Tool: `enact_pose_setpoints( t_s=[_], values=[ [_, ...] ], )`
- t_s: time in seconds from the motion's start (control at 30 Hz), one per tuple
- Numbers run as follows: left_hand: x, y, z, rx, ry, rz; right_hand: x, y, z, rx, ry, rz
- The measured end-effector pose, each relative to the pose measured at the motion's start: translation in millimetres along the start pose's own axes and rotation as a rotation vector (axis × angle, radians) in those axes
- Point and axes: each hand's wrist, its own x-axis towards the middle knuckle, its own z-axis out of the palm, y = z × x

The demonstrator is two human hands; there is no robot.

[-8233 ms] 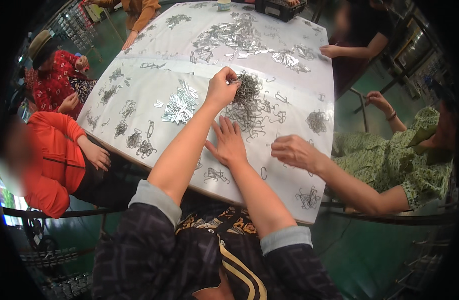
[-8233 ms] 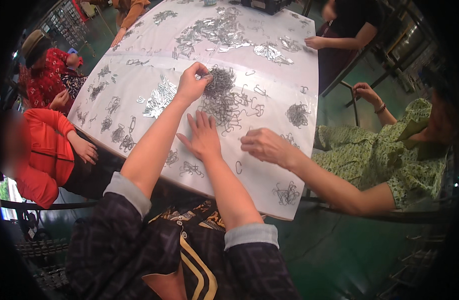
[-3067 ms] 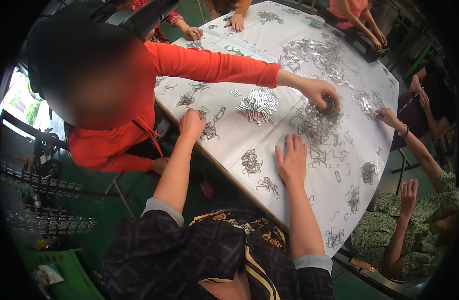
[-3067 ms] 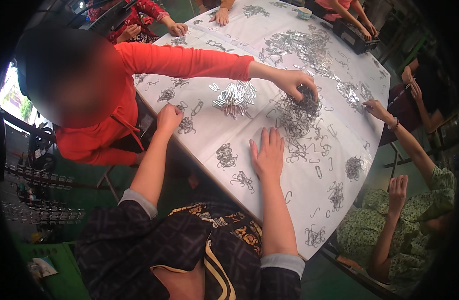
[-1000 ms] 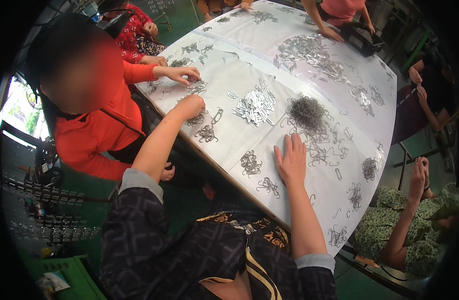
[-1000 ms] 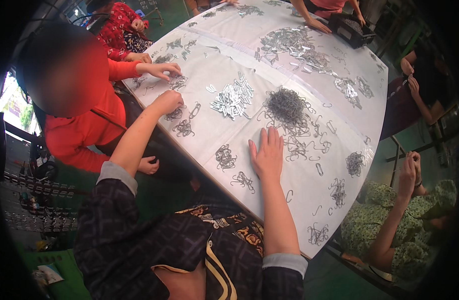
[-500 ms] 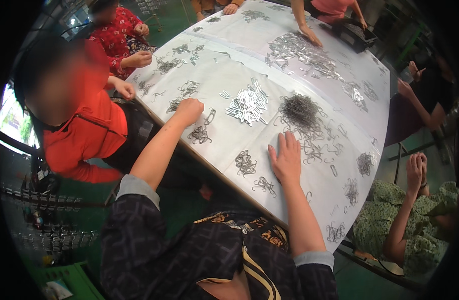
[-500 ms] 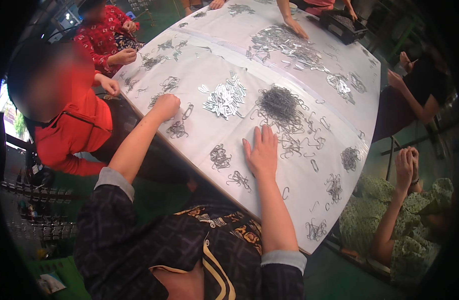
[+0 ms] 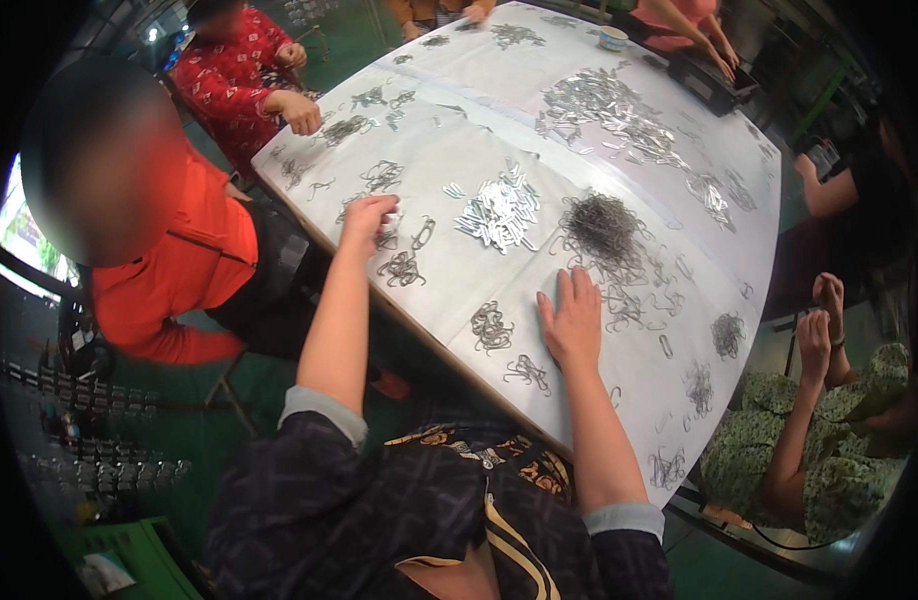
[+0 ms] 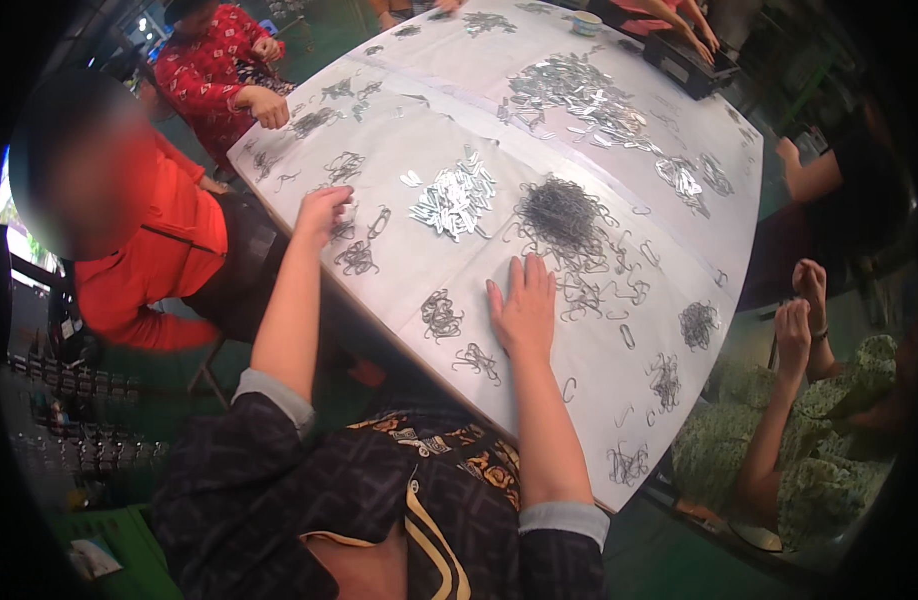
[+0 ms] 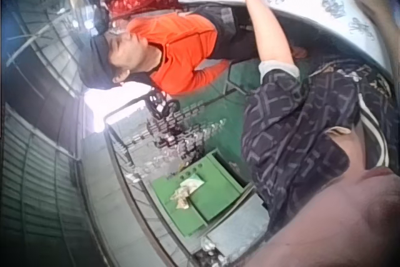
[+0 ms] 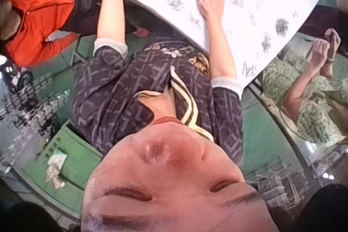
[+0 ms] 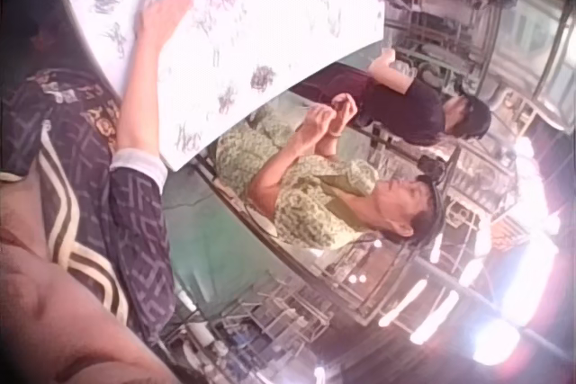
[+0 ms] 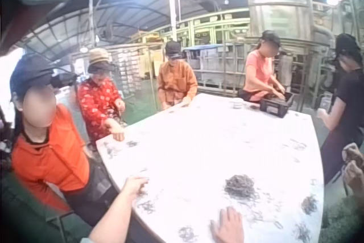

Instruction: The person assembles small metal keychains by hand at a shared table with several coworkers. They pick up individual metal pieces, link them together, and occasionally hang the finished keychains on a nearby rack.

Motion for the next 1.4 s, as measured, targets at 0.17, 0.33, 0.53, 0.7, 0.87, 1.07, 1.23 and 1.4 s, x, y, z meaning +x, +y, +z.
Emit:
enact_pose_setpoints(
  t_s=[0.17,0.33,0.53,0.7,0.87,1.07,1.23,1.4],
  values=[
    [-5.5,-11.2,11.4,0.31,0.184,0.089,-1.0,1.6,0.9,0.009,0.004,-0.015],
    [1.3,-7.5,-16.8,0.356,0.215,0.076,-1.6,-0.4,1.8,-0.001,0.017,-0.033],
    [-31.4,5.4,33.1,0.374,-0.029,0.131,-0.4,-1.1,1.6,0.003,0.008,-0.033],
    [-91.3,10.2,133.2,0.192,-0.467,0.25,-0.9,2.9,2.7,-0.017,0.054,-0.053],
    [-72.1,11.8,97.6,0.533,-0.182,0.586,-0.8,3.7,1.7,0.002,0.019,-0.028],
    [-52.8,12.7,-16.5,1.172,-0.063,0.717,-0.6,-0.2,3.2,0.02,-0.001,0.002],
    [-51.9,2.6,-21.5,1.365,-0.246,0.964,-3.0,-5.5,-4.8,0.112,0.026,0.119],
    [-31.5,-2.6,-22.6,1.387,-0.377,1.188,-3.0,-2.7,-2.3,0.11,0.163,0.112]
  ],
)
